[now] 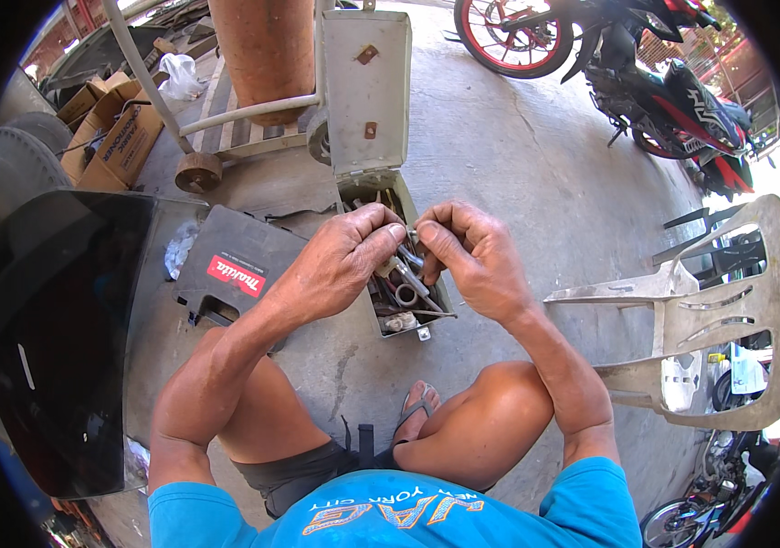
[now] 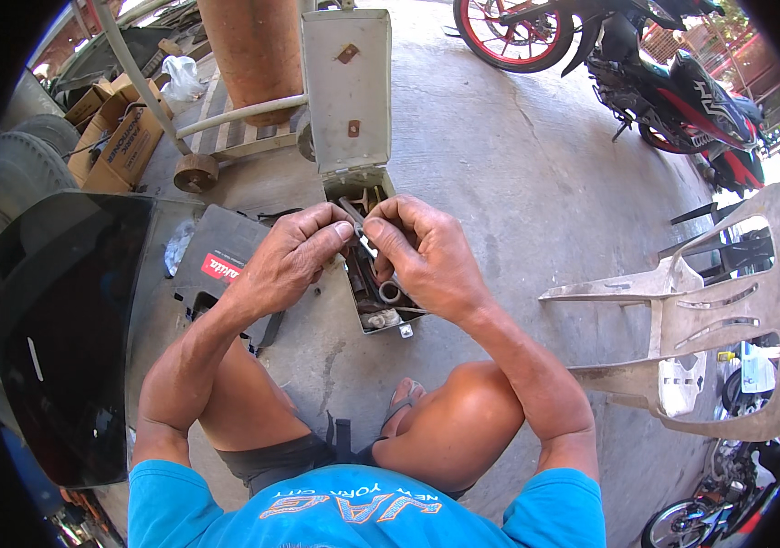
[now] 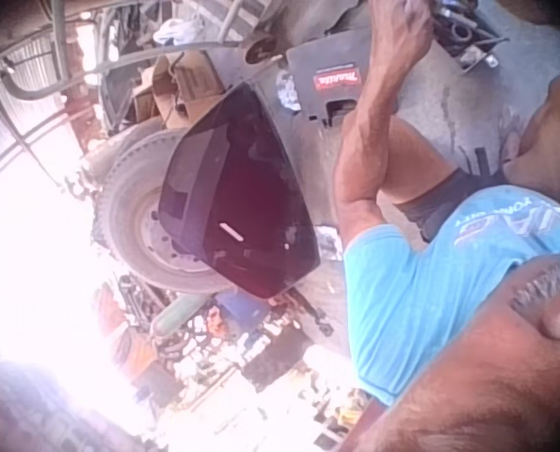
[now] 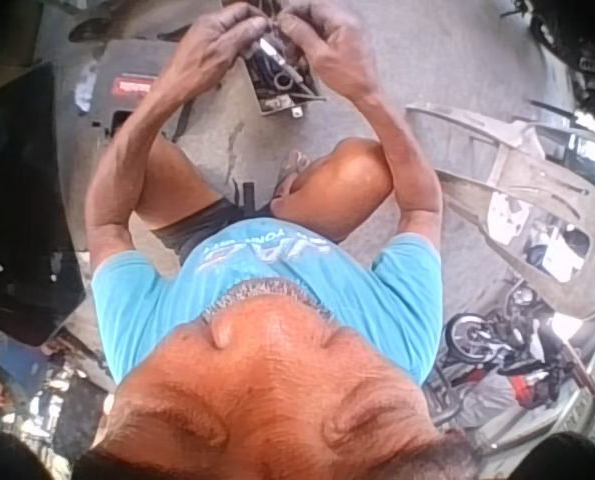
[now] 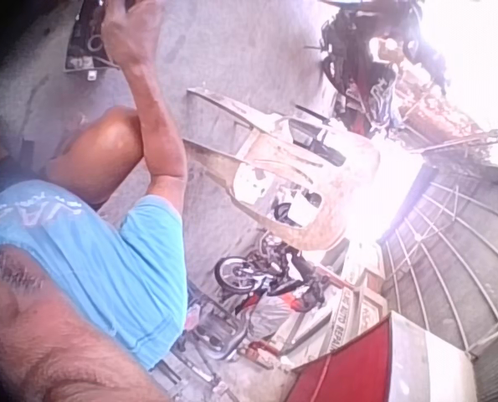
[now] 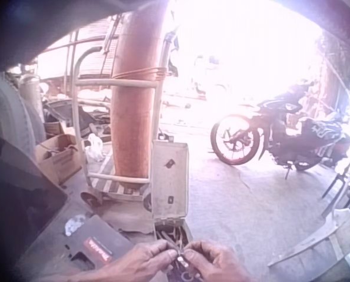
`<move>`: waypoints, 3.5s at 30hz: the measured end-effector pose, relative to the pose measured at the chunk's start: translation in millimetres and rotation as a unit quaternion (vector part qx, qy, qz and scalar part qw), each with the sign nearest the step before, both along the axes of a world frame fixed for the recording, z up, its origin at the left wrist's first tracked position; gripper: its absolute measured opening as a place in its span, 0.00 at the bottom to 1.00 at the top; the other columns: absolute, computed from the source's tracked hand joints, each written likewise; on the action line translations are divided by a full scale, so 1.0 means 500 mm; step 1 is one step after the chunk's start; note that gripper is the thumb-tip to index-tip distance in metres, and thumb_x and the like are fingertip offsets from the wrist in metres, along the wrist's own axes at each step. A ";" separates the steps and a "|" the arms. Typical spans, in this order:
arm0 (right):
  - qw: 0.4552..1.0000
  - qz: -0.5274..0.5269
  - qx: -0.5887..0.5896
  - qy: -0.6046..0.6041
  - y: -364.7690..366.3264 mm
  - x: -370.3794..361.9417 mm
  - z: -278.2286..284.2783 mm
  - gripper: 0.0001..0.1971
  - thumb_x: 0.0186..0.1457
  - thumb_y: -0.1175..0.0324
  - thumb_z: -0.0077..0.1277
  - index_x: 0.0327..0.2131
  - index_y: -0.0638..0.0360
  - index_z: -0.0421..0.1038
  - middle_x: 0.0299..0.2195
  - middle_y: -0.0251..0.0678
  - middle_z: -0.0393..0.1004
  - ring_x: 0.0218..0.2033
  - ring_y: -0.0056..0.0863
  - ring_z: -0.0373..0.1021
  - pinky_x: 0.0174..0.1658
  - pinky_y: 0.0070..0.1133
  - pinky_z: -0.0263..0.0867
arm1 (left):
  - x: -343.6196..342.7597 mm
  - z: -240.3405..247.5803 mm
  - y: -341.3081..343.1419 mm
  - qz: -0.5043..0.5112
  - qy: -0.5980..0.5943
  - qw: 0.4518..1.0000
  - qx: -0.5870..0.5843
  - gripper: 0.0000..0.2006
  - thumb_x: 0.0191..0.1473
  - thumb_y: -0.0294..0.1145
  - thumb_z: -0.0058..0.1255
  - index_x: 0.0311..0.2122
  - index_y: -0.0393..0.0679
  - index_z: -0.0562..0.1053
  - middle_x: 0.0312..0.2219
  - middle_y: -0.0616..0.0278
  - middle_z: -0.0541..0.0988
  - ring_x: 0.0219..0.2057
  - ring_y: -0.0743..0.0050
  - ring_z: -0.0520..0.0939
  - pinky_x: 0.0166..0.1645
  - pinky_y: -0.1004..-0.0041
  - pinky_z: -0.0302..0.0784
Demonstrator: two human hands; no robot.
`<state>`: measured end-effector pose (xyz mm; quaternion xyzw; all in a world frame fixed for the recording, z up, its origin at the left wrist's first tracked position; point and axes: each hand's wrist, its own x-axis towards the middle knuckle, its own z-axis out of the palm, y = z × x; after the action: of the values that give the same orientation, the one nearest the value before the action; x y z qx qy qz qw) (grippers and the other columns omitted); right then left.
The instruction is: The person sits on the floor and uses a wrench to manipulate a small metal part from a toolbox. They then stand, walk to a white vehicle with its hood open, and place the part near the engine bay.
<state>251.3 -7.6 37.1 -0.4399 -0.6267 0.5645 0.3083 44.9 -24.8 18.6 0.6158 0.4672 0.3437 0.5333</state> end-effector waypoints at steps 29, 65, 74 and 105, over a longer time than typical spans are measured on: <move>0.998 0.013 -0.009 0.069 0.001 -0.006 -0.021 0.10 0.62 0.74 0.49 0.46 0.66 0.66 0.35 0.34 0.72 0.35 0.18 0.71 0.38 0.18 0.70 | -0.005 -0.006 0.003 0.005 0.010 1.000 0.020 0.16 0.66 0.43 0.44 0.41 0.39 0.73 0.21 0.74 0.66 0.23 0.89 0.65 0.26 0.80 0.62; 0.997 -0.006 0.046 0.067 -0.002 -0.019 -0.034 0.07 0.60 0.76 0.53 0.41 0.66 0.71 0.32 0.32 0.74 0.29 0.15 0.72 0.33 0.17 0.71 | -0.022 -0.002 -0.007 0.012 0.015 1.000 -0.015 0.15 0.65 0.41 0.45 0.40 0.38 0.73 0.22 0.75 0.67 0.23 0.88 0.63 0.27 0.79 0.60; 0.996 0.040 0.025 0.073 0.000 -0.050 -0.039 0.05 0.59 0.77 0.54 0.38 0.66 0.71 0.30 0.31 0.74 0.30 0.16 0.72 0.34 0.16 0.71 | -0.055 -0.001 -0.026 0.021 0.028 0.999 -0.012 0.14 0.64 0.40 0.46 0.37 0.38 0.73 0.24 0.72 0.69 0.27 0.85 0.67 0.31 0.77 0.65; 0.990 0.123 0.053 -0.048 -0.019 -0.114 -0.050 0.19 0.58 0.78 0.56 0.53 0.67 0.69 0.30 0.32 0.76 0.29 0.16 0.73 0.33 0.17 0.71 | -0.116 -0.005 -0.056 0.043 0.047 0.996 -0.057 0.15 0.64 0.41 0.47 0.34 0.39 0.74 0.20 0.74 0.66 0.20 0.88 0.63 0.23 0.79 0.57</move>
<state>194.2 -16.9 12.3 -0.3687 -0.7191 0.5428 0.2287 -12.9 -52.8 16.3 0.5795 0.5361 0.3099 0.5298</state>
